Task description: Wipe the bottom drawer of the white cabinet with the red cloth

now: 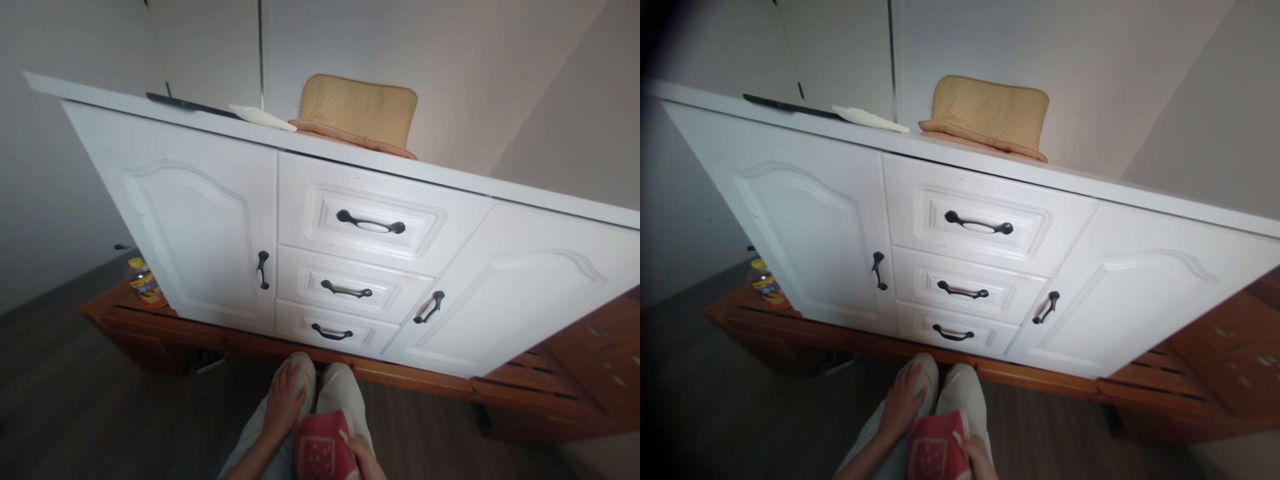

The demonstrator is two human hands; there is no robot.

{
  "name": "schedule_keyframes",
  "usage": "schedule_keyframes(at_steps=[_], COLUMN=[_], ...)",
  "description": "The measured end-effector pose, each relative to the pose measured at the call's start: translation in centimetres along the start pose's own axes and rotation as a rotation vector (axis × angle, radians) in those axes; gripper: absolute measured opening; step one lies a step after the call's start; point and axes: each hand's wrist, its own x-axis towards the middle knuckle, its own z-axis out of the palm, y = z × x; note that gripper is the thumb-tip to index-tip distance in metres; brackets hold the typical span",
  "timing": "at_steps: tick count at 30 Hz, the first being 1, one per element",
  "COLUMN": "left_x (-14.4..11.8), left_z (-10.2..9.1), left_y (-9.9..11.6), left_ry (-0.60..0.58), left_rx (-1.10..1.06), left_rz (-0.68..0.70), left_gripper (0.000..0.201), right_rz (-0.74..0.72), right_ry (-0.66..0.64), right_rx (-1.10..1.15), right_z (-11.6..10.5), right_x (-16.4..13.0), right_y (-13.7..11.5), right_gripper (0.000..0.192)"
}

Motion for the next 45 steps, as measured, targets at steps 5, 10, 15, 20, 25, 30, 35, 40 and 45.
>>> schedule_keyframes(at_steps=[5,10,15,20,25,30,35,40,45], left_x=[0.0,0.0,0.0,-0.2,-0.4,-0.2,-0.3,-0.4,-0.2], left_z=[-0.3,-0.5,-1.0,-1.4,-1.1,-0.6,-0.9,-1.2,-1.3], left_y=[0.0,0.2,0.3,0.4,0.2,-0.2,0.0,0.4,0.4], left_ry=[0.001,0.003,-0.032,-0.038,0.007,0.003,-0.006,-0.026,-0.041], left_rx=[0.020,0.018,0.024,0.039,0.065,0.062,0.064,0.061,0.039], left_rz=[0.008,0.006,-0.008,0.003,0.022,0.030,0.017,-0.006,-0.009], left_gripper=[0.058,0.057,0.058,0.058,0.056,0.058,0.057,0.057,0.059], right_rz=[0.110,0.081,0.048,0.057,0.061,0.060,0.072,0.077,0.060], right_ry=[-0.090,-0.064,-0.094,-0.123,-0.127,-0.085,-0.086,-0.104,-0.078], right_rx=[0.007,0.077,0.112,0.136,0.150,0.185,0.198,0.188,0.196], right_z=[0.8,0.1,0.0,0.3,0.5,1.2,1.1,0.8,0.8], right_x=[0.3,0.7,1.0,1.1,1.2,0.8,0.7,0.9,0.8], right_y=[-1.6,-0.9,-0.5,-0.9,-1.0,-1.6,-1.8,-1.5,-1.4], right_gripper=[0.055,0.059,0.053,0.052,0.045,0.042,0.043,0.045,0.043])
